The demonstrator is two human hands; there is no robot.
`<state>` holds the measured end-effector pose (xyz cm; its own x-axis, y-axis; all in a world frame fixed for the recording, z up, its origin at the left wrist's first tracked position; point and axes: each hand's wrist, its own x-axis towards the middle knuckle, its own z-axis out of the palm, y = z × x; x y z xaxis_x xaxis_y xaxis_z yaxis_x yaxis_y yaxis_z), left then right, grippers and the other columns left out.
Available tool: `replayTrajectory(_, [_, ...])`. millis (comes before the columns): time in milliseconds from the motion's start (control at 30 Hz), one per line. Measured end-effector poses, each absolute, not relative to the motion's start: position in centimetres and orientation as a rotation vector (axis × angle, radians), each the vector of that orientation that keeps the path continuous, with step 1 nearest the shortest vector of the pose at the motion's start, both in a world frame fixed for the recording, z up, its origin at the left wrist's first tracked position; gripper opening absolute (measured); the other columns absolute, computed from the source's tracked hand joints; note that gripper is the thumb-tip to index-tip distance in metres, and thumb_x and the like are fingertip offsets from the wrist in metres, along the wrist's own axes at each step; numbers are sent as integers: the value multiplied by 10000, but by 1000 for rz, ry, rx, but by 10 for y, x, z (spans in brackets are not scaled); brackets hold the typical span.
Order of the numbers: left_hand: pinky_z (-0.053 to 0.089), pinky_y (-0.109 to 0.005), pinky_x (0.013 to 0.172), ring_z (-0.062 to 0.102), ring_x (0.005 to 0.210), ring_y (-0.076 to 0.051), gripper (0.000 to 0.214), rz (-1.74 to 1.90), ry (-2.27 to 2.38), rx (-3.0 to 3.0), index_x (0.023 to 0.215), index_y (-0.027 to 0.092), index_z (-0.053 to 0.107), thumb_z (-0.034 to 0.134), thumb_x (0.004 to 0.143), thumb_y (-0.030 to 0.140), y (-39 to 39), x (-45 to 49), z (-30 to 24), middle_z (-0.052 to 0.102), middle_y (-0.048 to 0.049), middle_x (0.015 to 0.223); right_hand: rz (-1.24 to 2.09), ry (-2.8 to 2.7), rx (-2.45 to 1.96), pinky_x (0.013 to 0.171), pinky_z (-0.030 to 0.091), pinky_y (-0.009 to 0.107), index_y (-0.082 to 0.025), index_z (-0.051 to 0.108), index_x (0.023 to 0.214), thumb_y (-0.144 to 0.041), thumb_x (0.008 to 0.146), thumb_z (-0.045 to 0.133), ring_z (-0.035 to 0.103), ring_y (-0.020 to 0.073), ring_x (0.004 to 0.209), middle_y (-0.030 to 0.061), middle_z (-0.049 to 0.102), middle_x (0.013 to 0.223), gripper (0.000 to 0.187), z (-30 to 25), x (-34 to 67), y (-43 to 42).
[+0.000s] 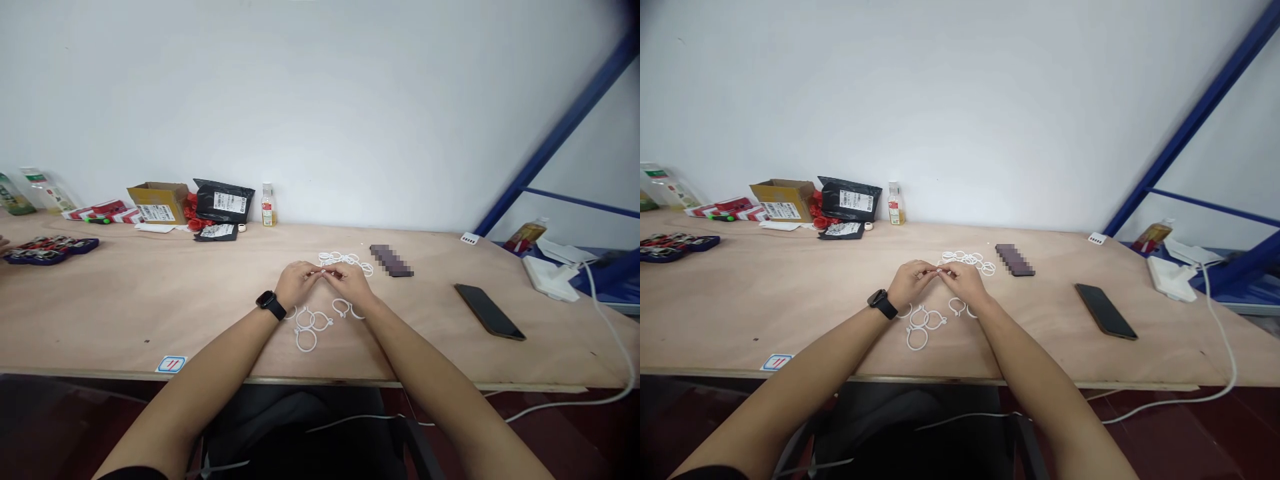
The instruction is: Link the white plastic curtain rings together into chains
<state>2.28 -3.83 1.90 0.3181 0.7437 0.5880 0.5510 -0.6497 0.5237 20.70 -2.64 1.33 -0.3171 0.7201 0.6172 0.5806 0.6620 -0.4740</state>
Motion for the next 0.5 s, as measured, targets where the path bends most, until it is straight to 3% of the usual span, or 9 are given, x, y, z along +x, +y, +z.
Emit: replayTrajectory(500, [483, -346, 859, 637, 901, -187, 189, 1183, 1152, 2612, 948, 204, 690, 511, 906, 247, -35, 20, 15, 723, -55, 949, 231, -1986, -985, 630, 471, 264, -220, 705, 822, -275, 832, 623, 629, 150, 640, 10, 709, 725, 99, 14, 207, -32])
